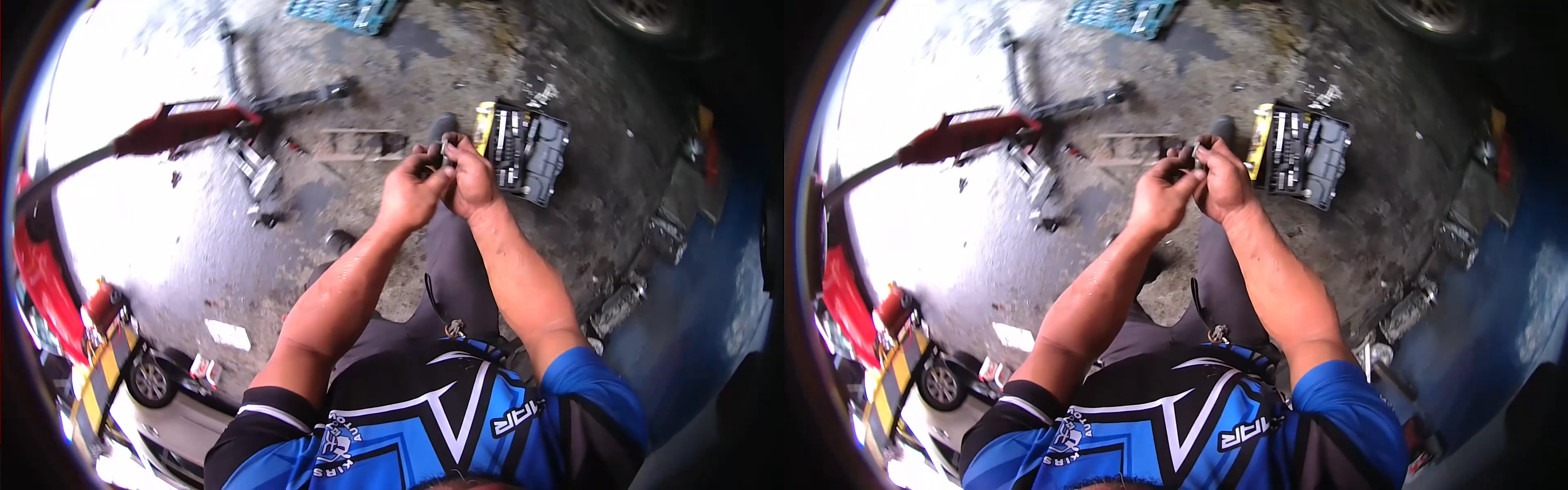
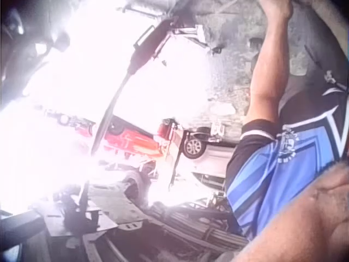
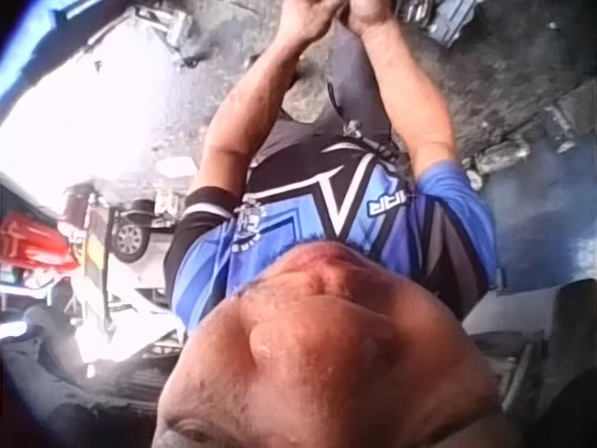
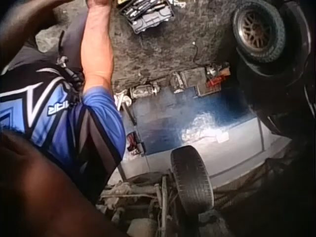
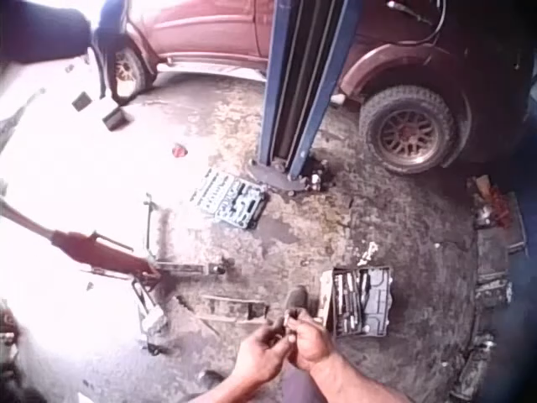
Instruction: Working on the undercarriage components of a vehicle on a lift.
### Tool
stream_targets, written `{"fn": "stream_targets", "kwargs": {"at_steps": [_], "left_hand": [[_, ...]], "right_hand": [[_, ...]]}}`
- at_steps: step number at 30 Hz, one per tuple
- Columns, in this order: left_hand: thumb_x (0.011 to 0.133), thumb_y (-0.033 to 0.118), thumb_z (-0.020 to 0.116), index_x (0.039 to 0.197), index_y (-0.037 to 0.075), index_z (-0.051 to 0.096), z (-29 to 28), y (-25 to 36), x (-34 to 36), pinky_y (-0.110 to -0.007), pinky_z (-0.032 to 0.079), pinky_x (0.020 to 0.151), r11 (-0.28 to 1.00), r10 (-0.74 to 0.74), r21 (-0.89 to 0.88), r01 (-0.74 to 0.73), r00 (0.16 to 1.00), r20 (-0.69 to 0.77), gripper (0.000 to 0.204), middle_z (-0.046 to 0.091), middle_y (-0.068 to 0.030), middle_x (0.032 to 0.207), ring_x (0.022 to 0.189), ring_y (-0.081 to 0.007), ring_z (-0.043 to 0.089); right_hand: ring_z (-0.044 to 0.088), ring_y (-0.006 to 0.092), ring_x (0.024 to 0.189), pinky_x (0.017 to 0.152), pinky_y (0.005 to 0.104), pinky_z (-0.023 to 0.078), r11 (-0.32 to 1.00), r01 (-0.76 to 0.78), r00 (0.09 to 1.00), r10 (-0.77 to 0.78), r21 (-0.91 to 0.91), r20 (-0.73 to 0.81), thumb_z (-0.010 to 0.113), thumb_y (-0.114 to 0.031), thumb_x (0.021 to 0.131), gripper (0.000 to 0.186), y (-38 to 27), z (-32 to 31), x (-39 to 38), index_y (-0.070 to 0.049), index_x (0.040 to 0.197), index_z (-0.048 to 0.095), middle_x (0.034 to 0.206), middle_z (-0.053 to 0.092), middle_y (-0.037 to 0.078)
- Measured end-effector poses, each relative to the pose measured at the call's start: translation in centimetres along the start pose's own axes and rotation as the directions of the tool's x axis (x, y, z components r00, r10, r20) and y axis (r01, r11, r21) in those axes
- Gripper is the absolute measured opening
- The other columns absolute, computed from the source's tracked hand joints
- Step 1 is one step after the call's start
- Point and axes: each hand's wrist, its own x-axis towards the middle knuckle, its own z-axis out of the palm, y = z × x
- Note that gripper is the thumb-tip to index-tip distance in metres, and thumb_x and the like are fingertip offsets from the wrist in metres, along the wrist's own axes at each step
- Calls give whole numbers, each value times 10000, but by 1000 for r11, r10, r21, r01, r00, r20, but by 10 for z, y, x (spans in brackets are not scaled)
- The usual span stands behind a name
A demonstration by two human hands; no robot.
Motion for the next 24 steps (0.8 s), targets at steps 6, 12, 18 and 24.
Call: {"fn": "stream_targets", "kwargs": {"at_steps": [6,12,18,24], "left_hand": [[870,230,664,1072,-31,632,-113,-45,-125,-339,500,855,977,103,191,-95,994,-29,332,684,-199,992,959,-245,654],[836,178,678,1020,-25,638,-195,-55,-241,-361,537,747,815,190,551,-178,981,36,277,685,-199,878,837,-271,696],[855,182,578,922,30,596,-238,-89,-289,-382,468,800,700,185,-684,-203,977,-101,167,620,-81,892,833,-244,589],[897,295,468,780,94,495,-266,-61,-322,-406,408,743,-81,5,-946,-312,949,-314,235,494,-50,730,713,-210,486]], "right_hand": [[621,250,951,762,352,513,996,18,999,-14,-88,50,432,-46,913,208,115,49,-82,-70,1113,484,1006,616,117],[557,84,748,664,239,463,469,-114,892,437,-876,118,586,-199,957,170,178,91,-165,-34,983,622,828,631,12],[543,52,641,550,221,445,698,-136,889,399,-703,224,594,-167,959,127,223,125,-205,-45,939,626,764,610,-2],[512,53,568,482,208,424,754,-89,901,340,-651,270,584,-167,968,150,247,165,-242,-47,1058,571,790,601,16]]}}
